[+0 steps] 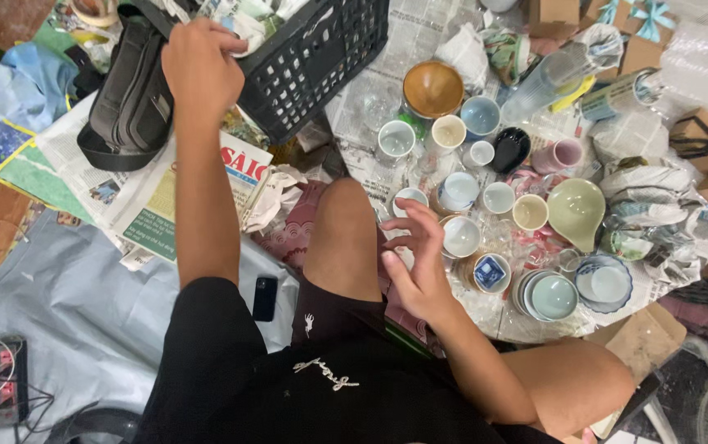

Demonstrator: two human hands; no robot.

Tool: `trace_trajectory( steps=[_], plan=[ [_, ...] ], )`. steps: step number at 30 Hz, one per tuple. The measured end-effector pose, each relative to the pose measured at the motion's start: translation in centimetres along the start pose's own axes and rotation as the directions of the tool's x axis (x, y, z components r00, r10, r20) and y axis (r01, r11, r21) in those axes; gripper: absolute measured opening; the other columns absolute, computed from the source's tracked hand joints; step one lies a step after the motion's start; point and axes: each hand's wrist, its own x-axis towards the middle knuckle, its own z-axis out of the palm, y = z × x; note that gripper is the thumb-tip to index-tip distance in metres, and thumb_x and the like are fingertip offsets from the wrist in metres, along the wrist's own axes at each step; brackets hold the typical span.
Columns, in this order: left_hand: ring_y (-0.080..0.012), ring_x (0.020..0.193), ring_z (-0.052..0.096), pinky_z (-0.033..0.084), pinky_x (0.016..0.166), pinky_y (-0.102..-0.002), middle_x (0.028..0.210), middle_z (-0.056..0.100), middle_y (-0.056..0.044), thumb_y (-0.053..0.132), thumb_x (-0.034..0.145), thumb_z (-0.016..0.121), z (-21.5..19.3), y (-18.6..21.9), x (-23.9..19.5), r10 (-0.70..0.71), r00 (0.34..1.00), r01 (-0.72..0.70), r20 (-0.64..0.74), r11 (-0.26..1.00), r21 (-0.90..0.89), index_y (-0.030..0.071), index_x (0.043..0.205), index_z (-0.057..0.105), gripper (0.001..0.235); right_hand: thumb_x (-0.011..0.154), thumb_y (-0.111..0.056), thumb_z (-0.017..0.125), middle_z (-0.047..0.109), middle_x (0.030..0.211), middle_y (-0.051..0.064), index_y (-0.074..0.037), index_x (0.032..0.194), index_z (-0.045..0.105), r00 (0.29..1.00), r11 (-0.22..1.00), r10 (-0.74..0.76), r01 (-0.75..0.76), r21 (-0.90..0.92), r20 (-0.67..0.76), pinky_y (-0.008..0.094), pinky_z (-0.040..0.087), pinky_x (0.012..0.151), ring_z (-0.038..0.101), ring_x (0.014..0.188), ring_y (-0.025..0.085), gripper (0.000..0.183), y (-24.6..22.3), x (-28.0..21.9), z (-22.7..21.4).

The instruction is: The person wraps small ceramic cups with newspaper and plastic wrap. They pick up a cup, fold newspaper around it, and secure it with plastic wrap, repeating the process for multiple cups.

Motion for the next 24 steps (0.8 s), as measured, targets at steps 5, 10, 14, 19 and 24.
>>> trace_trajectory(
  steps=[5,10,14,19,24],
  plan=[
    [-0.0418,0.091,0.067,0.038,0.098,-0.058,0.092,0.072,-0.022,0.045,0.107,0.054,1.2,-1.2,1.6,-0.136,0.919,0.099,0.370,0.988,0.119,0.004,0.090,0.078,0.050,0.095,0.004,0.062,0.032,0.156,0.022,-0.011,0.151,0.024,0.998,0.998,0.069,-0.069,-0.014,0.006,0.037,0.058,0.091,0.059,0.121,0.027,0.070,1.0,0.0,1.7],
    [-0.0495,0.102,0.061,0.024,0.103,-0.066,0.099,0.068,-0.033,0.078,0.101,0.020,5.4,-1.6,3.4,-0.220,0.764,0.116,0.606,0.972,0.206,0.001,0.088,0.081,0.099,0.098,0.001,0.064,0.033,0.156,0.021,-0.008,0.151,0.027,0.993,0.993,0.111,-0.109,-0.048,0.050,0.036,0.058,0.093,0.060,0.120,0.026,0.066,0.7,0.0,3.0],
    [-0.0518,0.100,0.063,0.033,0.104,-0.067,0.096,0.068,-0.039,0.085,0.106,0.017,7.9,-3.4,3.6,-0.126,0.855,0.050,0.502,0.985,0.162,-0.006,0.099,0.076,0.109,0.099,-0.001,0.067,0.033,0.155,0.020,-0.007,0.152,0.028,0.994,0.996,0.083,-0.082,-0.020,0.074,0.036,0.057,0.096,0.061,0.121,0.026,0.066,0.4,0.1,4.3],
    [-0.0443,0.096,0.067,0.040,0.102,-0.065,0.093,0.073,-0.024,0.072,0.115,0.034,1.1,1.7,2.0,-0.180,0.869,0.077,0.461,0.969,0.234,0.006,0.097,0.081,0.083,0.099,-0.001,0.067,0.033,0.156,0.020,-0.006,0.150,0.029,0.996,0.996,0.070,-0.066,-0.063,0.059,0.036,0.056,0.097,0.061,0.121,0.025,0.064,-0.5,-1.2,3.0],
    [-0.0397,0.098,0.065,0.048,0.084,-0.053,0.104,0.071,-0.019,0.035,0.099,0.075,-6.7,10.4,0.3,0.190,0.980,-0.189,0.061,0.982,-0.027,0.005,0.108,0.078,0.032,0.098,-0.002,0.064,0.034,0.154,0.019,-0.005,0.147,0.033,0.988,0.986,0.150,-0.152,-0.063,-0.039,0.035,0.059,0.092,0.061,0.119,0.023,0.058,-0.1,-2.4,0.1]
  ],
)
